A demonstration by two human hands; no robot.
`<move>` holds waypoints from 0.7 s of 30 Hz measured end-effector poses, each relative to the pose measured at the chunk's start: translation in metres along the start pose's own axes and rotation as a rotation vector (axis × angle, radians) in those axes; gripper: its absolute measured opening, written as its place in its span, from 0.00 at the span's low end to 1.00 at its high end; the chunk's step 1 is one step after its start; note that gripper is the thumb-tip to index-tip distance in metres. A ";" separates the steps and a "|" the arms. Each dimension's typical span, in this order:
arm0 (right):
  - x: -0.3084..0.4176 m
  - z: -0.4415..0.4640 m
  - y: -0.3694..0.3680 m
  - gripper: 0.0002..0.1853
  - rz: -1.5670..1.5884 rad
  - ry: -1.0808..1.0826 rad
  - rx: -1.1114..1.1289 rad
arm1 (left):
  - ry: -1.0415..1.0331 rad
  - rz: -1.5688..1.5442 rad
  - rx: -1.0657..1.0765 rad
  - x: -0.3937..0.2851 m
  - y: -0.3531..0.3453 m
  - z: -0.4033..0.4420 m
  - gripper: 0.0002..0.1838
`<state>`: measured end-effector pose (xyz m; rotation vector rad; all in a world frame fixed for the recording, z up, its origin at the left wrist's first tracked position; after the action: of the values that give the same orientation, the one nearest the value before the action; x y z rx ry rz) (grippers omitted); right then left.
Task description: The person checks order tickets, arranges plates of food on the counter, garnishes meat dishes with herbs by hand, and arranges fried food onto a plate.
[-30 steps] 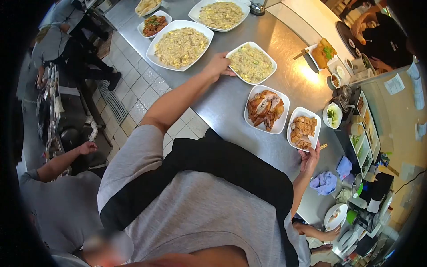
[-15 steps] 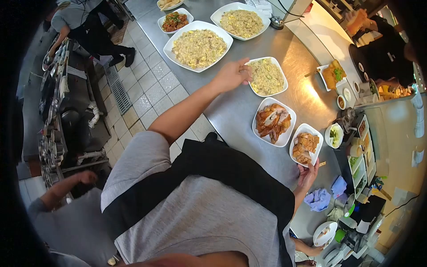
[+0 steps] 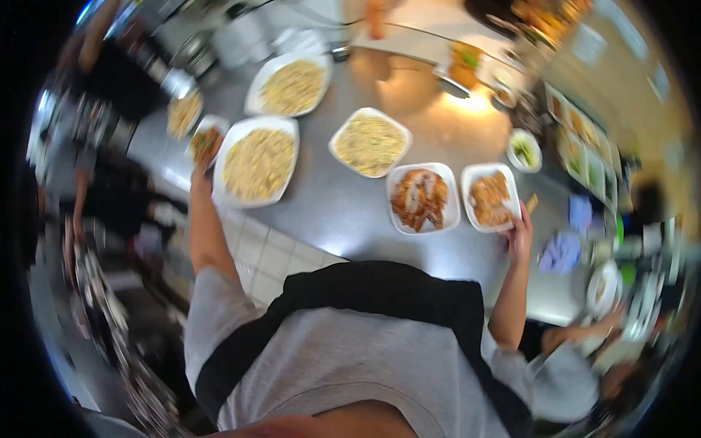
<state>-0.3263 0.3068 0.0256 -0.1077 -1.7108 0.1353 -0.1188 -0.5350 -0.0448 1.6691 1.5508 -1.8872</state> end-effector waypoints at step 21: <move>0.084 -0.041 0.215 0.17 -1.496 0.066 -0.862 | -0.149 0.387 -0.036 -0.097 -0.152 -0.221 0.13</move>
<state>-0.2989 0.5334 0.0809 0.5306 -1.2873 -1.6645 -0.0544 -0.3445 0.1573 1.6294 1.1035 -1.7234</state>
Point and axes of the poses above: each hand's wrist, its own z-axis towards the middle knuckle, its own y-axis out of the back of the hand, x = y × z, the point moved 5 cm from there along z, towards the middle knuckle, and after that the axes turned 1 degree about y, right-handed, at the moved point
